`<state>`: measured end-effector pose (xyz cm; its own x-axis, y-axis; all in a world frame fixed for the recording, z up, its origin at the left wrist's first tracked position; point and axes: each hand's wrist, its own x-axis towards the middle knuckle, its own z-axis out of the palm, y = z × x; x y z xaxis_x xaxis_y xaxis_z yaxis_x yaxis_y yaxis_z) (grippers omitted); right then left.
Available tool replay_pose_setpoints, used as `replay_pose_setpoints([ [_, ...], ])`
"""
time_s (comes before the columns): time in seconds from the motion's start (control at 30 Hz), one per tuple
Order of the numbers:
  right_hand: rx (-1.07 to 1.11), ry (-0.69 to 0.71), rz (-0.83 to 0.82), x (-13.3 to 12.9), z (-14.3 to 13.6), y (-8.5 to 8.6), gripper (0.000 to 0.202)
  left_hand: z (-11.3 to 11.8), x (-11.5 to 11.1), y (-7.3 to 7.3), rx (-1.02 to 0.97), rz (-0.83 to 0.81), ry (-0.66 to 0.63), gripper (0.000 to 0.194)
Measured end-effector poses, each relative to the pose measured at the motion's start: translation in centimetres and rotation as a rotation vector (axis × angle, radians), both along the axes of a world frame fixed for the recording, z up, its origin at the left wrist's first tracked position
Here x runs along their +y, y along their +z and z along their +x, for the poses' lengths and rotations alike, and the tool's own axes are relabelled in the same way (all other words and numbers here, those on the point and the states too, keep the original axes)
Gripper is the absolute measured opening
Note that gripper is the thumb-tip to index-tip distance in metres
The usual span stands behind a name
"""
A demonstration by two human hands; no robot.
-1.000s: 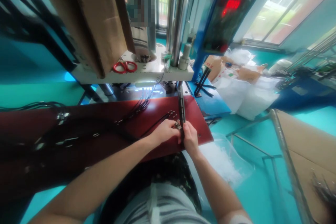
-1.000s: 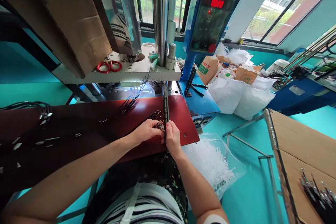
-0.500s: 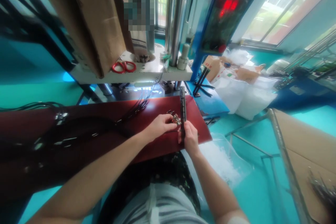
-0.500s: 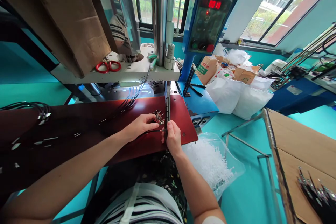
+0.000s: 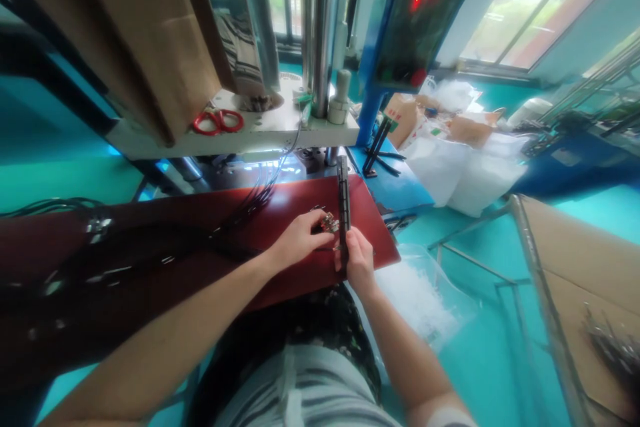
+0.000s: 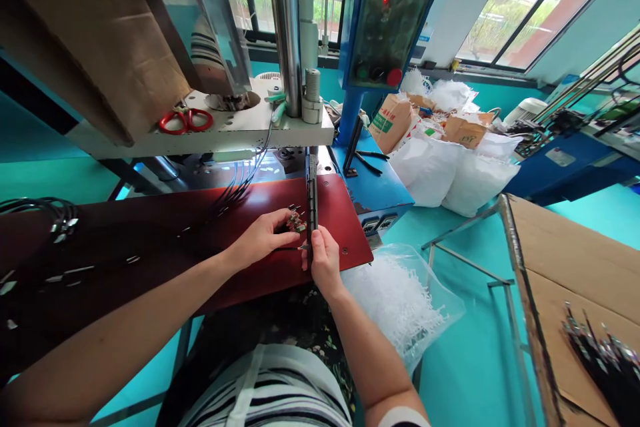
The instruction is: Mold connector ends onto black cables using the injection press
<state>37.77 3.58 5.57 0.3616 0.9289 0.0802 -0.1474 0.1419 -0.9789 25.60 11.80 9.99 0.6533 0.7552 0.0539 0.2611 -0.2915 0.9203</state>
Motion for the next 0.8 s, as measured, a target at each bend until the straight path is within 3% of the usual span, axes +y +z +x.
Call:
replay_pose_setpoints([
  [0.13, 0.02, -0.004, -0.003, 0.1, 0.0, 0.0, 0.029, -0.1, -0.5, 0.0, -0.029, 0.06, 0.023, 0.012],
  [0.27, 0.001, -0.003, 0.001, 0.0, 0.0, 0.2, 0.029, 0.1, -0.7, 0.0, 0.092, 0.069, 0.03, 0.015],
  [0.4, 0.011, 0.002, -0.008, 0.0, 0.0, 0.2, 0.03, 0.7, -0.2, -0.1, 0.157, -0.082, 0.021, 0.019],
  [0.6, -0.025, 0.015, -0.003, 0.2, 0.0, 0.2, 0.029, 1.1, 0.0, -0.1, 0.103, -0.283, 0.058, 0.022],
  [0.8, -0.069, 0.033, -0.037, 0.4, 0.1, 0.3, 0.03, 0.9, 0.1, 0.1, 0.111, -0.25, 0.023, 0.017],
])
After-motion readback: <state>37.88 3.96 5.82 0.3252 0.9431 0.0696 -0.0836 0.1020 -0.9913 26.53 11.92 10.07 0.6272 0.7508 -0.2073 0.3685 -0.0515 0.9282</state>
